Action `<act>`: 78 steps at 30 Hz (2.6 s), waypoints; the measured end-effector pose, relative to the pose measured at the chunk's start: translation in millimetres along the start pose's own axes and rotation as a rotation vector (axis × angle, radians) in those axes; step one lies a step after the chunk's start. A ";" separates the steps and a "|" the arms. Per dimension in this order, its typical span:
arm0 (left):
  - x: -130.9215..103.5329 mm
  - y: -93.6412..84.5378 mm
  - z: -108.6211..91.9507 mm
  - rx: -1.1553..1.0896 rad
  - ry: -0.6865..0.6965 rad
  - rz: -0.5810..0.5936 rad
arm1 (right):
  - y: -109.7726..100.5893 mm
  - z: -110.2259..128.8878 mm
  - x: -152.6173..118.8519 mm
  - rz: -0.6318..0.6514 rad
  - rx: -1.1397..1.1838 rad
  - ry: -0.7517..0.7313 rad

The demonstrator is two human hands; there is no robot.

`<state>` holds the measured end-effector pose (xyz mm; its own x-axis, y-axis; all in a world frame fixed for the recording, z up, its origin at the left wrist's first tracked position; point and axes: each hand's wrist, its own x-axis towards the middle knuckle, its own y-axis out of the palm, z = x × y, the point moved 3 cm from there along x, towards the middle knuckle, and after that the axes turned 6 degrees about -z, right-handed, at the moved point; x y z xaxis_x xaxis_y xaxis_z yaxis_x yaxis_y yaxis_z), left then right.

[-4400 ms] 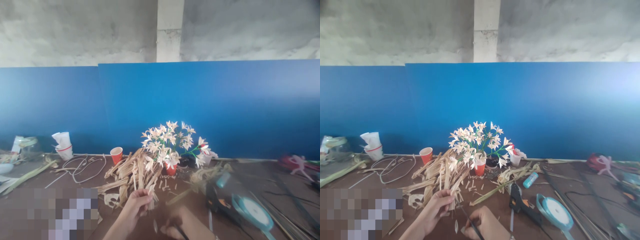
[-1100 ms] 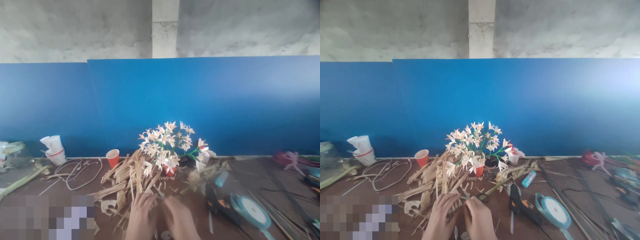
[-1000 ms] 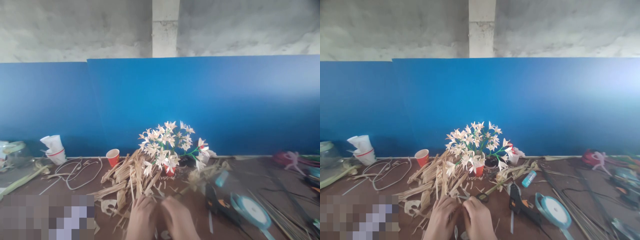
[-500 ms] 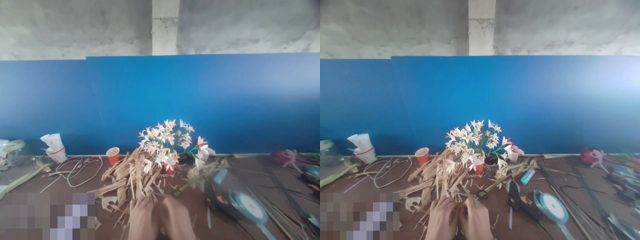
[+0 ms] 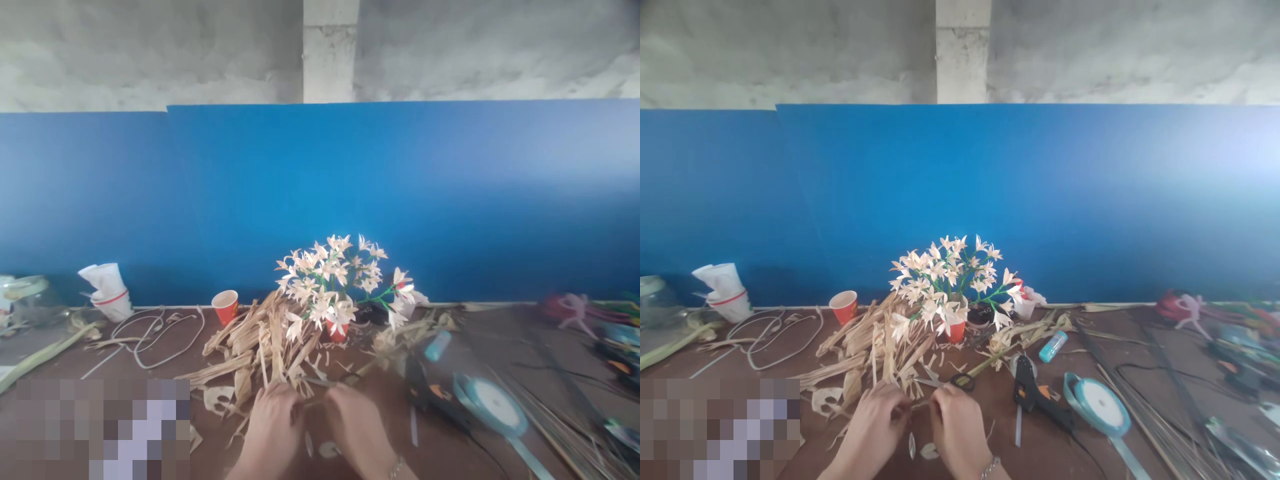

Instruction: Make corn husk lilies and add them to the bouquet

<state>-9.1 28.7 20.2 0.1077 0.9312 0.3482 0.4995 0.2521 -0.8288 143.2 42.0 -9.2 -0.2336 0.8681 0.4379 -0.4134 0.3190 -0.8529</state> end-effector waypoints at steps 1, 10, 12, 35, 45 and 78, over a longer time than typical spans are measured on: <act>0.0 -1.1 -0.8 -0.017 0.038 0.037 | 1.0 0.3 -0.4 0.026 0.005 -0.018; -8.3 2.3 -1.5 -0.056 0.195 0.195 | -1.9 1.4 -0.1 0.125 -0.033 0.029; -10.1 6.5 2.9 -0.074 0.192 0.191 | -5.3 2.0 0.6 0.109 0.021 0.042; 2.2 -5.8 -9.8 -0.208 0.340 -0.198 | 12.1 -0.9 8.1 0.129 0.958 0.411; 0.7 0.1 -8.1 -0.180 0.284 -0.197 | -9.7 10.9 0.9 -0.072 0.345 -0.111; -1.8 3.4 -11.6 -0.136 0.147 -0.199 | -8.1 12.6 1.1 -0.156 0.236 -0.185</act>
<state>2.4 24.8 21.8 0.1147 0.8161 0.5665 0.6327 0.3796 -0.6749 135.2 35.6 1.8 -0.2982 0.7250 0.6208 -0.6442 0.3271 -0.6914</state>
